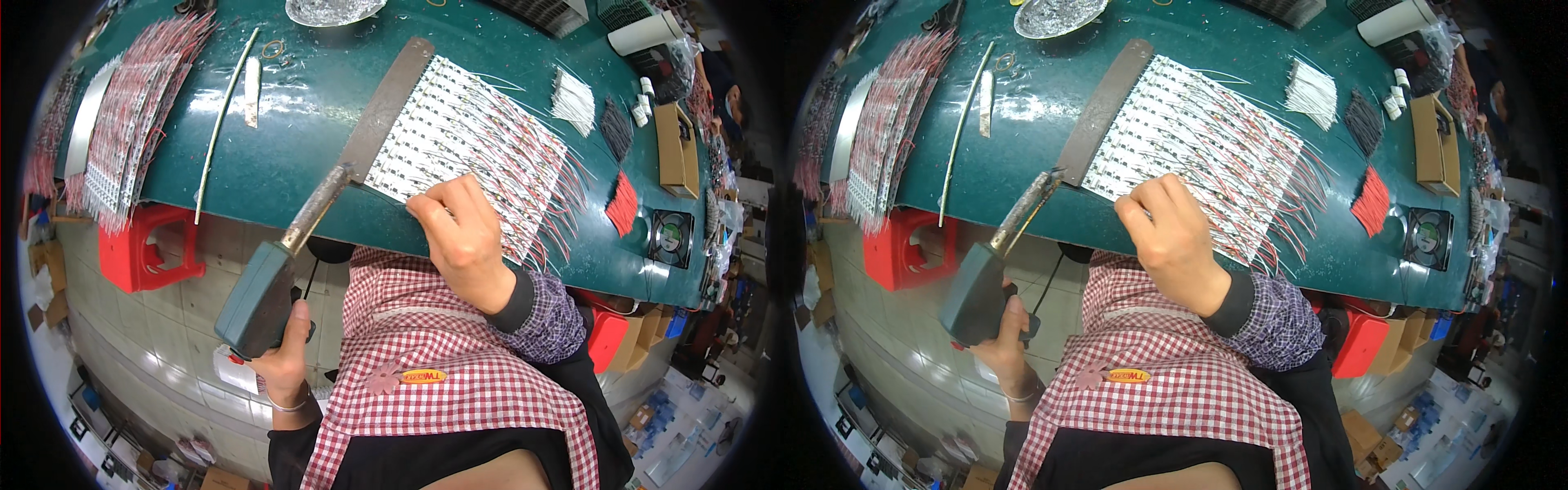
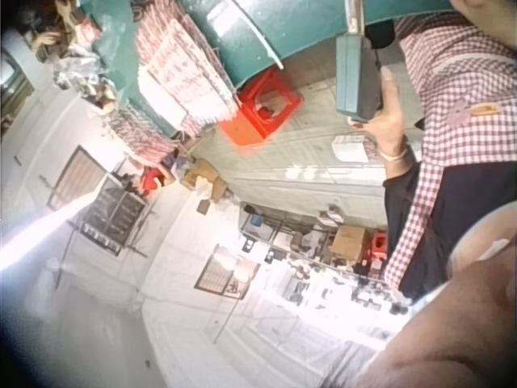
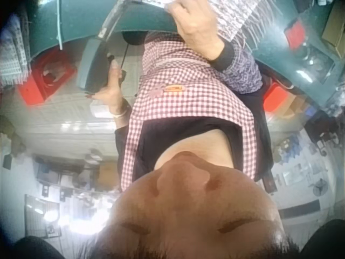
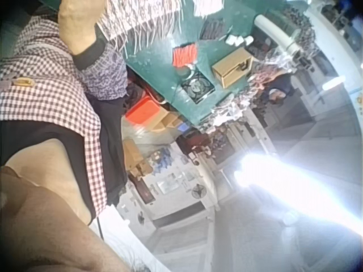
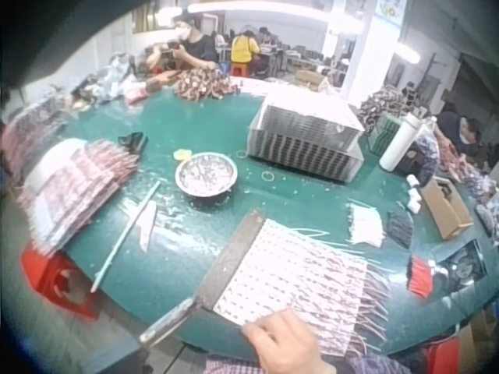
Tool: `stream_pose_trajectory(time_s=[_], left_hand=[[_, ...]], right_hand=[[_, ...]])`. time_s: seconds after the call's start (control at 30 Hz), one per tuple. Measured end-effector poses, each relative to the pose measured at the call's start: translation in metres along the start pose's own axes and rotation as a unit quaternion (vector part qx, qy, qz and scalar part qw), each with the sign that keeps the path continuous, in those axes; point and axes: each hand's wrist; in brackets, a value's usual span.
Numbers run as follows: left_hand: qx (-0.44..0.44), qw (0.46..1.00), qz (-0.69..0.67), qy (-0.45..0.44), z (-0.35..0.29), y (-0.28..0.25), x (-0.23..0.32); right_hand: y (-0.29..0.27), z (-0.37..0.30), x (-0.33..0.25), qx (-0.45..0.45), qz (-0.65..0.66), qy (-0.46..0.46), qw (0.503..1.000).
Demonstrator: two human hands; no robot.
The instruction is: The person solders wires onto a circuit board with a soldering gun, stacks the finished board, and binds bundles of wires with rubber bands by hand.
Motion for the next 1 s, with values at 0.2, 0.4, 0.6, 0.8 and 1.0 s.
stream_pose_trajectory(time_s=[0.2,0.4,0.6,0.8,1.0], left_hand=[[0.020,0.999,-0.028,0.029,0.004,0.001,0.003],[0.036,0.996,-0.063,0.054,0.004,0.002,0.004],[0.028,0.994,-0.059,0.084,0.000,-0.011,-0.023],[0.030,0.993,-0.058,0.096,0.002,-0.013,-0.029],[0.035,0.995,-0.031,0.091,0.010,-0.019,-0.029]], right_hand=[[0.017,0.010,-0.016,-0.012,-0.020,-0.017,1.000],[0.025,0.010,-0.021,-0.044,-0.131,-0.019,0.990],[0.036,0.001,-0.024,-0.053,-0.198,-0.008,0.979],[0.039,-0.007,-0.023,-0.053,-0.209,0.023,0.976],[-0.007,-0.012,0.004,-0.005,-0.117,0.057,0.992]])
Point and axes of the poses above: each hand's wrist, its own z-axis towards the middle knuckle, its own y-axis out of the palm, x = y × z, and after that the axes turned 13 degrees about -z, right-handed
